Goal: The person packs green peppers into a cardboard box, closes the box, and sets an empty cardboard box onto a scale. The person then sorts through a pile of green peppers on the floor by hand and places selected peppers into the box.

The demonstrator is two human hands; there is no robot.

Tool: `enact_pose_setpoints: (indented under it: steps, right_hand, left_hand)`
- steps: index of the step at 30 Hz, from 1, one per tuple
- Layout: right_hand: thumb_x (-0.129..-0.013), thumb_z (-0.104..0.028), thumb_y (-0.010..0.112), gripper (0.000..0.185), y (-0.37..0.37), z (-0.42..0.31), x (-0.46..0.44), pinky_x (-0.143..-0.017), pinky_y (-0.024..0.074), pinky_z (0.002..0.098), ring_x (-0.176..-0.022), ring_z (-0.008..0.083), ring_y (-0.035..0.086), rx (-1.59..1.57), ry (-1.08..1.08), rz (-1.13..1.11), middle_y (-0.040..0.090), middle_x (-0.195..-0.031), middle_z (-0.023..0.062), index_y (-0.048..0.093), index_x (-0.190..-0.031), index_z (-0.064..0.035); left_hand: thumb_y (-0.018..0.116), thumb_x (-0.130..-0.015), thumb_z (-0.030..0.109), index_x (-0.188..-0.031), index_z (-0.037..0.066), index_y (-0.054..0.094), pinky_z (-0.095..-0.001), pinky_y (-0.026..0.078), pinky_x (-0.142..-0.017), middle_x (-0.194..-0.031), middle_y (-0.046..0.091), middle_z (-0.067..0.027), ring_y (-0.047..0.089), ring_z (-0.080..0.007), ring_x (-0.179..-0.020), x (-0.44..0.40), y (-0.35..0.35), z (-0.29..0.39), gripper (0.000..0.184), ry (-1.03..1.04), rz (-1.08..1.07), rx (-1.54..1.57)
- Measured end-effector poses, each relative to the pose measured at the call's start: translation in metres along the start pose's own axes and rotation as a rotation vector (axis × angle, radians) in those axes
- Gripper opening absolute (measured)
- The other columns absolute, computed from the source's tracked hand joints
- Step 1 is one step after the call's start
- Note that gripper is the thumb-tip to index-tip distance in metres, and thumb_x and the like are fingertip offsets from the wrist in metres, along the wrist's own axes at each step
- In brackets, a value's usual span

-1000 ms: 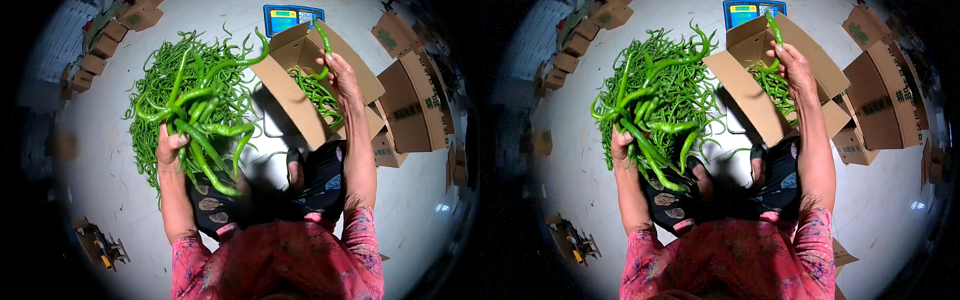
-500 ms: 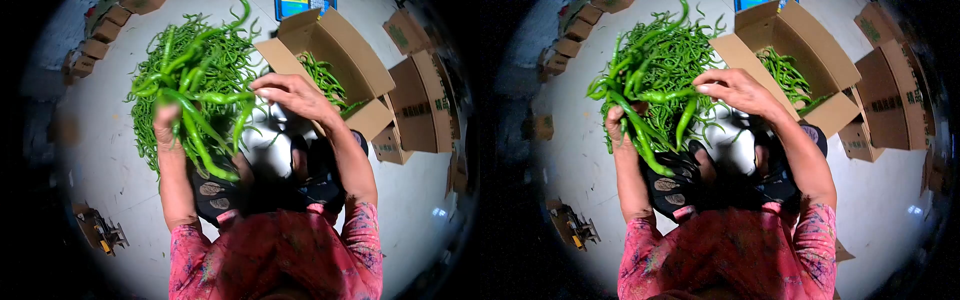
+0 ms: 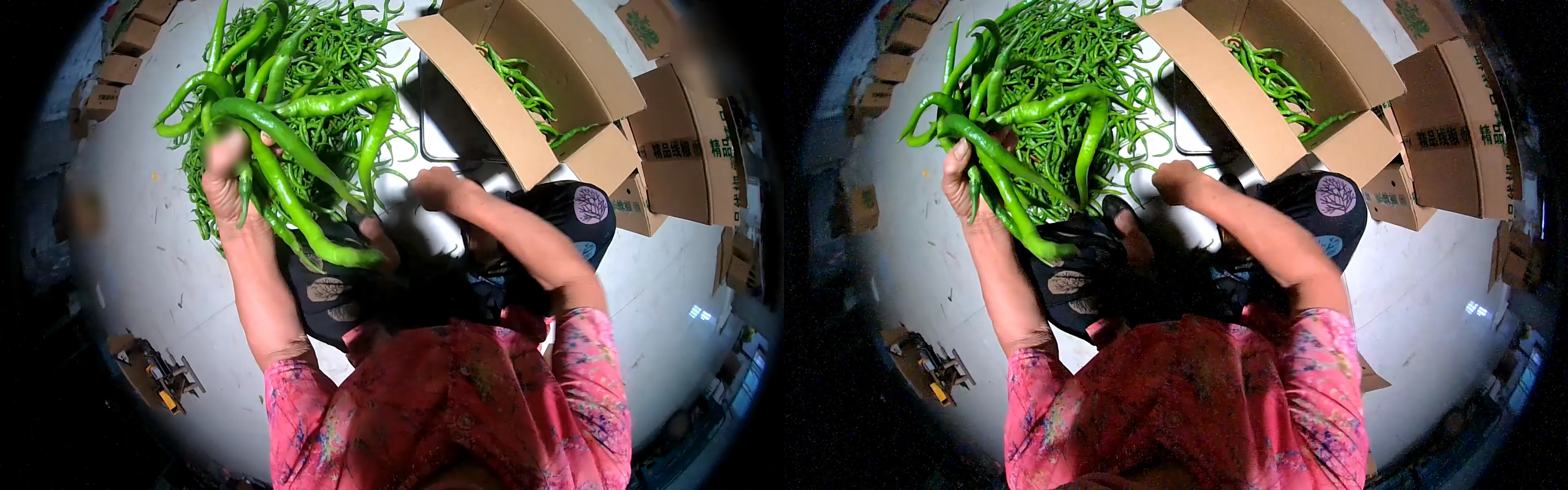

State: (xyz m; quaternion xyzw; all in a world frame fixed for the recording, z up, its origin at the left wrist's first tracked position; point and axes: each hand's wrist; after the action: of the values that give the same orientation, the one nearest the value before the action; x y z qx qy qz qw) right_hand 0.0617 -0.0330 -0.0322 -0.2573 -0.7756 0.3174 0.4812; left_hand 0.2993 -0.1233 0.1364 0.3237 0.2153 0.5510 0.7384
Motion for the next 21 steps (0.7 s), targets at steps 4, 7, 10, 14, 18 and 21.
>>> enact_pose_setpoints:
  steps: [4,7,10,14,18,21]
  right_hand:
    - [-0.085,-0.02,0.057,0.032,0.106,0.031,-0.065,-0.086,0.0516,0.0464,-0.103,0.0367,0.064,-0.46,0.354,0.047,0.066,-0.108,0.0197,0.061,-0.116,-0.0111]
    - [-0.089,-0.027,0.057,0.039,0.134,0.038,-0.064,-0.087,0.0507,0.047,-0.105,0.0367,0.062,-0.596,0.563,0.155,0.065,-0.109,0.0198,0.053,-0.126,-0.0164]
    - [-0.09,-0.034,0.059,0.044,0.152,0.052,-0.068,-0.087,0.0508,0.0466,-0.106,0.0369,0.062,-0.642,0.644,0.182,0.064,-0.11,0.0198,0.049,-0.129,-0.0185]
    - [-0.088,-0.04,0.063,0.047,0.156,0.059,-0.081,-0.086,0.0512,0.0473,-0.108,0.0381,0.06,-0.59,0.695,0.142,0.059,-0.116,0.0201,0.049,-0.129,-0.0209]
    - [-0.085,-0.03,0.065,0.038,0.182,0.075,-0.09,-0.086,0.0527,0.0442,-0.108,0.0373,0.06,-0.521,0.67,0.215,0.058,-0.118,0.0191,0.056,-0.119,-0.0178]
    - [-0.084,-0.031,0.06,0.026,0.196,0.076,-0.094,-0.082,0.0524,0.045,-0.097,0.0364,0.064,-0.53,0.633,0.163,0.064,-0.105,0.0179,0.061,-0.106,-0.0171]
  left_hand:
    - [0.07,-0.074,0.012,-0.111,-0.004,0.056,-0.0361,0.051,-0.073,-0.093,0.063,-0.0156,0.061,-0.024,-0.079,0.007,0.0,0.0,0.043,0.018,0.052,-0.116]
    - [0.064,-0.074,0.005,-0.113,-0.005,0.058,-0.0451,0.049,-0.089,-0.1,0.066,-0.0162,0.062,-0.0261,-0.082,0.01,-0.006,0.003,0.041,-0.014,-0.021,-0.003]
    - [0.066,-0.068,0.007,-0.132,0.0,0.046,-0.0397,0.046,-0.079,-0.117,0.058,-0.0149,0.058,-0.0239,-0.076,0.019,0.004,0.004,0.068,0.082,0.184,-0.112]
    - [0.072,-0.063,0.008,-0.134,0.005,0.047,-0.0355,0.053,-0.072,-0.126,0.053,-0.0158,0.058,-0.0288,-0.098,0.017,0.0,0.005,0.076,0.104,0.043,-0.054]
    - [0.069,-0.062,0.001,-0.139,0.007,0.042,-0.0313,0.044,-0.071,-0.136,0.046,-0.0145,0.05,-0.0243,-0.093,0.017,0.008,0.006,0.082,0.123,0.052,-0.023]
    - [0.069,-0.067,0.001,-0.139,0.006,0.042,-0.0302,0.043,-0.068,-0.137,0.046,-0.0157,0.05,-0.0242,-0.091,0.016,0.01,0.006,0.078,0.115,0.061,-0.074]
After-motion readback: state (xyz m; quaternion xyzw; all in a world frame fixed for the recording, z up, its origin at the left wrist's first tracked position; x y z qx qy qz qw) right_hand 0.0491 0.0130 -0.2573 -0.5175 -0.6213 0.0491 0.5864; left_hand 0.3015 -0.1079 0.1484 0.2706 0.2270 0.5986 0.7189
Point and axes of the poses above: each hand's wrist, its own x-axis away from the middle knuckle, its own y-axis out of the palm, z = x × y
